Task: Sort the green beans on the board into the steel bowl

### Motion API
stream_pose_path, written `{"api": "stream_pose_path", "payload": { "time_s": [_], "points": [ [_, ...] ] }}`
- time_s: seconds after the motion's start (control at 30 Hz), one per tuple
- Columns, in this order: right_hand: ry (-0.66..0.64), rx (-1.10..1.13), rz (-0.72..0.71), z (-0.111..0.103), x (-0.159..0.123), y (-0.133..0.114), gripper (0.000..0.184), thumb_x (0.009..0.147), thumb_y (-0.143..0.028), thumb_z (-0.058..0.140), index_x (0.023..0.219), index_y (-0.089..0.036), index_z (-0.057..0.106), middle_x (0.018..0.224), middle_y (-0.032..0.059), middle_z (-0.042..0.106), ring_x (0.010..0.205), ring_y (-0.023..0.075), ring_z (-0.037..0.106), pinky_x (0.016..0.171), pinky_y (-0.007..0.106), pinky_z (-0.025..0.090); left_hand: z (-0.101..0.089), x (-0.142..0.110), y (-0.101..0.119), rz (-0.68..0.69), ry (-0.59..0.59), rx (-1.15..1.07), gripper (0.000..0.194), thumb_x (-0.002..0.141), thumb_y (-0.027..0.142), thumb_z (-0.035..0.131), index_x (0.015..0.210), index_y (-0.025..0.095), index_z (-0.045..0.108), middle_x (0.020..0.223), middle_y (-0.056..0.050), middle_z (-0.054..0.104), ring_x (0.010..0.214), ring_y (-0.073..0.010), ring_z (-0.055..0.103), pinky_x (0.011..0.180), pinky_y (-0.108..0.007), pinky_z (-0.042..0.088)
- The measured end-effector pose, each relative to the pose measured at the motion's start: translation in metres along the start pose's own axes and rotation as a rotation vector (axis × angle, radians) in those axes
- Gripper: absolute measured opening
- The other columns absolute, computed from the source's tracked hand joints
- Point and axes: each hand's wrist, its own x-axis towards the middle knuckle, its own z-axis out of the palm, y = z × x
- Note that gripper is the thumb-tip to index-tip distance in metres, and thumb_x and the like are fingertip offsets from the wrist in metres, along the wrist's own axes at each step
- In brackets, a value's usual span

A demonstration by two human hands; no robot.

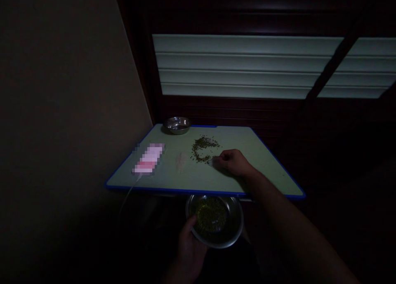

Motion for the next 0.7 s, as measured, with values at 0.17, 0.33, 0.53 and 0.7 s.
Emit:
{"api": "stream_pose_path", "payload": {
  "time_s": [0.17, 0.33, 0.53, 0.7],
  "points": [
    [0.072, -0.071, -0.005, -0.0047, -0.0006, -0.0003, 0.023, 0.067, -0.039, 0.061, 0.062, -0.016, 0.06, 0.058, 0.0006, 0.055, 0.056, 0.0124, 0.046, 0.055, 0.027, 0.036, -0.0028, 0.0016, -0.0009, 0.013, -0.018, -0.025, 0.045, 0.086, 0.023, 0.058, 0.13, 0.014, 0.058, 0.097, -0.01, 0.078, 0.103, -0.0284, 0.069, 0.096, -0.047, 0.05],
    [0.062, -0.068, -0.038, -0.0028, 0.0, -0.0013, 0.025, 0.071, -0.041, 0.06, 0.068, -0.016, 0.063, 0.064, 0.0027, 0.06, 0.06, 0.0139, 0.049, 0.059, 0.028, 0.04, -0.0005, -0.0012, -0.0011, -0.001, 0.005, -0.017, 0.046, 0.086, 0.024, 0.058, 0.13, 0.013, 0.057, 0.098, -0.011, 0.078, 0.103, -0.0289, 0.069, 0.095, -0.047, 0.05],
    [0.063, -0.077, -0.067, -0.0014, 0.0004, 0.0, 0.028, 0.073, -0.043, 0.06, 0.072, -0.015, 0.065, 0.067, 0.0042, 0.065, 0.064, 0.0158, 0.053, 0.063, 0.029, 0.042, 0.0024, -0.0037, -0.0007, 0.021, -0.007, -0.005, 0.045, 0.086, 0.025, 0.057, 0.13, 0.015, 0.057, 0.099, -0.011, 0.077, 0.103, -0.0291, 0.069, 0.095, -0.049, 0.05],
    [0.054, -0.093, -0.091, -0.0018, -0.0008, -0.0025, 0.029, 0.075, -0.041, 0.059, 0.078, -0.014, 0.068, 0.072, 0.0055, 0.067, 0.067, 0.0166, 0.056, 0.064, 0.029, 0.042, -0.0019, -0.0001, -0.0021, 0.018, -0.022, -0.001, 0.047, 0.086, 0.026, 0.057, 0.131, 0.014, 0.056, 0.1, -0.011, 0.077, 0.102, -0.0292, 0.069, 0.095, -0.05, 0.05]
  ]
}}
